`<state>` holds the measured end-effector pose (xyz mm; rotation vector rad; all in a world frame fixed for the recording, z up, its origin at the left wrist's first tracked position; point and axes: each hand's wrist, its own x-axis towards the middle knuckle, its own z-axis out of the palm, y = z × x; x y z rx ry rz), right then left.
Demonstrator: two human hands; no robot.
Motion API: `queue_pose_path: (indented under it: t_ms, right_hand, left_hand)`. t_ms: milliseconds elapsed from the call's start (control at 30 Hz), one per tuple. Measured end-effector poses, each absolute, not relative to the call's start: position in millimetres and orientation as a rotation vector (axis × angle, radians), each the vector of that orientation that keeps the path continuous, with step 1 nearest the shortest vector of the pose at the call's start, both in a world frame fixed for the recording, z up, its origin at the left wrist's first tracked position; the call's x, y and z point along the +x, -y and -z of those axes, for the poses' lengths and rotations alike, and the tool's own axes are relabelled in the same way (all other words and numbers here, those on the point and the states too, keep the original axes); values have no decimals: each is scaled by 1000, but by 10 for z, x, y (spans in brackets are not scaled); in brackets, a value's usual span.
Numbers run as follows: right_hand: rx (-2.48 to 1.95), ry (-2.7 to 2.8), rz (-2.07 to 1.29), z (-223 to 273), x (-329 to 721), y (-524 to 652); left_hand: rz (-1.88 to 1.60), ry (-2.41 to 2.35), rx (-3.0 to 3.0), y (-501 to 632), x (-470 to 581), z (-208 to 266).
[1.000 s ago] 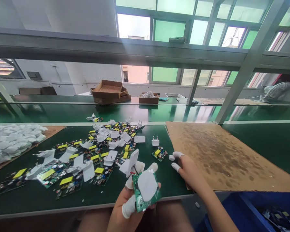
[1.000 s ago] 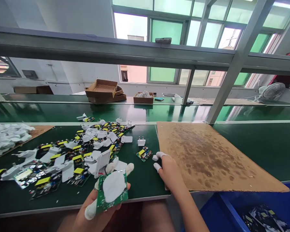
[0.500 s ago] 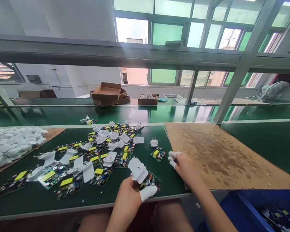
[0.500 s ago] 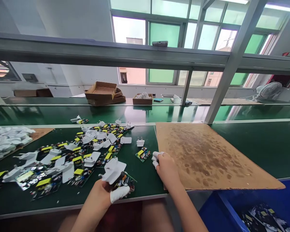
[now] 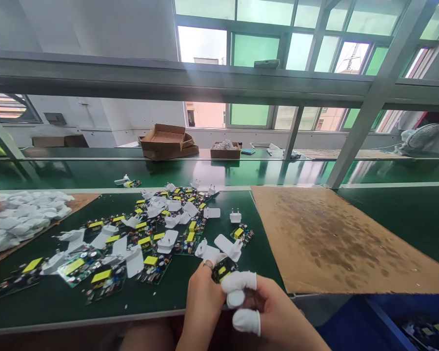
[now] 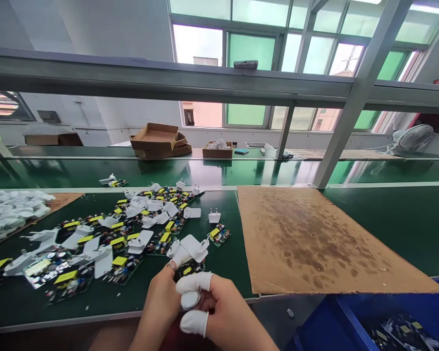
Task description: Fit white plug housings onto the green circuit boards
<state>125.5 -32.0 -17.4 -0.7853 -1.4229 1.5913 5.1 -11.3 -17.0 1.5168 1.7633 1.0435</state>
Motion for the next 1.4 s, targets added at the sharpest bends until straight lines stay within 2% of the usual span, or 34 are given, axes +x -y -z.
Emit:
queue_pose_path:
  t_ms: [167,400,633,967,1100,1200,1400]
  right_hand:
    - [-955,1598,-1076,190,1173,175]
    - [-1008,1889,-494,219,1277,151]
    - [-908,2080,-68,242,1252,181]
    - [-957,1981,-177,438,1299,188]
    - [-1187,1728,-348,556,1321,295]
    - [-1230,1737,-423,548,1235,354]
    - [-1143,1671,-177,404,1136,388]
  left_hand:
    - [-975,-1475,1523,140,16,265]
    - [-985,-1342,1520,175,18,262]
    - [-896,-1471,1605,160,22,243]
    - [-984,-1497,1498,164,13,326]
    - [-1330,-1251,1052,173,66,358]
    - [-1542,-979,794,241,113,296]
    - [-1527,-938,749,348,54,75]
